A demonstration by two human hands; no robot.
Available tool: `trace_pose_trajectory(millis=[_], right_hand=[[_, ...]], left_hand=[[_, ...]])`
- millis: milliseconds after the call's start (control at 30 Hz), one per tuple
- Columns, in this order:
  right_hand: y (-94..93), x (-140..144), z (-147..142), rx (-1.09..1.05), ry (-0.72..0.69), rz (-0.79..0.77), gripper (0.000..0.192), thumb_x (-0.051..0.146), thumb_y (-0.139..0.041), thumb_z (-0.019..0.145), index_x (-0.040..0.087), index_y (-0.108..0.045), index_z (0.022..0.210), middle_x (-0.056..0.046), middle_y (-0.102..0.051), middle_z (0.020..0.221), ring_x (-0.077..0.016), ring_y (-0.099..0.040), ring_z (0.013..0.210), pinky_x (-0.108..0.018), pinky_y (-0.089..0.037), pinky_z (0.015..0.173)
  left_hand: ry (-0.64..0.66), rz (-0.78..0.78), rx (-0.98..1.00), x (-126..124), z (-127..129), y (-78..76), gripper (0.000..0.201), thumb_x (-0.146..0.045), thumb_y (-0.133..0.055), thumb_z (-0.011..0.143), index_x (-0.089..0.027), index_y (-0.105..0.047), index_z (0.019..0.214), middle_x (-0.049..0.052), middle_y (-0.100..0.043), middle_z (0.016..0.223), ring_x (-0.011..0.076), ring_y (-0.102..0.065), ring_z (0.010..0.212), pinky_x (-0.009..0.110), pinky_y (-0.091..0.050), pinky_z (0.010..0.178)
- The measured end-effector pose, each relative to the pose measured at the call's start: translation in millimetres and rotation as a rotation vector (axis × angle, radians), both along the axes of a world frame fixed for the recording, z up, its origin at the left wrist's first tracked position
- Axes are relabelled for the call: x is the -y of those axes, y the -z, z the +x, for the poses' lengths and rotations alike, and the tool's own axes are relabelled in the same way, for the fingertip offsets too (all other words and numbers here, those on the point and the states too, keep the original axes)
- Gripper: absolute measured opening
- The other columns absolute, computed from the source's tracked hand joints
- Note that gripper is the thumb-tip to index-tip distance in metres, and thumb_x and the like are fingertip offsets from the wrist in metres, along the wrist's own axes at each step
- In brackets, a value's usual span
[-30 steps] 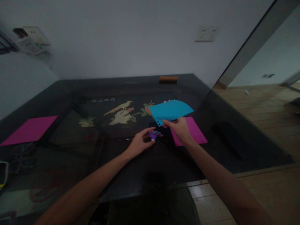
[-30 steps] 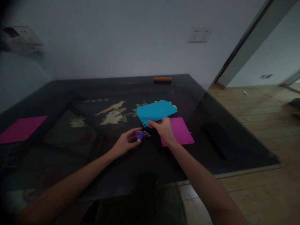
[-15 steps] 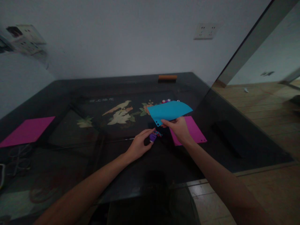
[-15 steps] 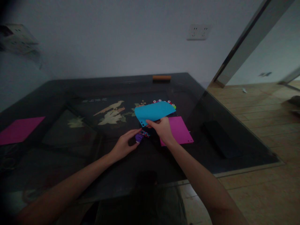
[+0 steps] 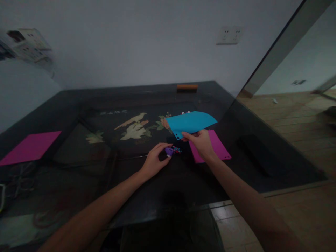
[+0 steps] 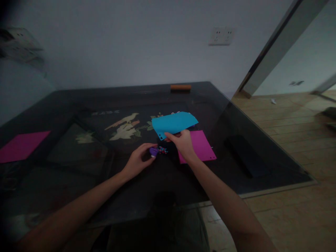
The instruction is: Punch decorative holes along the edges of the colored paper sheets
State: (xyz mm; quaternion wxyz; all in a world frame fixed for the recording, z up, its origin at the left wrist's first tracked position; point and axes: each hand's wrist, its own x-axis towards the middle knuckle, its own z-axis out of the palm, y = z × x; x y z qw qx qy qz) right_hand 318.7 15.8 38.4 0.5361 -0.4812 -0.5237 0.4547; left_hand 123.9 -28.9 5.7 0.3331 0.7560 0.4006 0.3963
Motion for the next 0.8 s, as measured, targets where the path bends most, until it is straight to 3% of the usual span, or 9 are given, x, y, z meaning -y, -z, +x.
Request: trace_pose_trajectory(millis=[200,367,533,800], right_hand=[[-10.7,-3,5,-0.096,0.059,0.082,0.019,0.032,-0.072,0.066,0.015,-0.065,0.073,-0.002,-0.068,0.068,-0.0146,-0.061,0.06,-0.029,-0.051,0.06],[-15.8,-9,16,-0.191,0.156,0.184,0.015,0.03,-0.071,0.068,0.018,-0.067,0.075,0.0,-0.067,0.071,-0.0134,-0.06,0.064,-0.029,-0.051,0.065],[-15.1,-15,27,-0.274,0.255,0.266,0.016,0.032,-0.071,0.069,0.019,-0.067,0.078,0.001,-0.066,0.075,-0.0126,-0.059,0.064,-0.027,-0.05,0.064],[-23.7,-15,34,-0.299,0.264,0.29,0.021,0.035,-0.071,0.069,0.019,-0.066,0.08,0.001,-0.065,0.074,-0.0132,-0.058,0.064,-0.027,-0.05,0.063]], left_hand=[[-0.052,-0.25,0.249,-5,-3,3.8,0.034,-0.025,-0.059,0.08,-0.019,-0.055,0.114,0.008,-0.059,0.115,0.0191,-0.057,0.105,0.035,-0.046,0.093],[-0.11,-0.391,0.374,-9,-5,-3.9,0.037,-0.035,-0.058,0.081,-0.018,-0.055,0.114,0.007,-0.063,0.105,0.0185,-0.063,0.088,0.031,-0.051,0.078],[-0.138,-0.437,0.436,-10,-4,-7.8,0.036,-0.038,-0.054,0.083,-0.016,-0.058,0.111,0.007,-0.065,0.095,0.0158,-0.062,0.075,0.027,-0.048,0.067],[-0.224,-0.52,0.605,-19,-7,-0.9,0.041,-0.045,-0.053,0.081,-0.014,-0.061,0.106,0.01,-0.064,0.104,0.0125,-0.057,0.069,0.024,-0.045,0.063]])
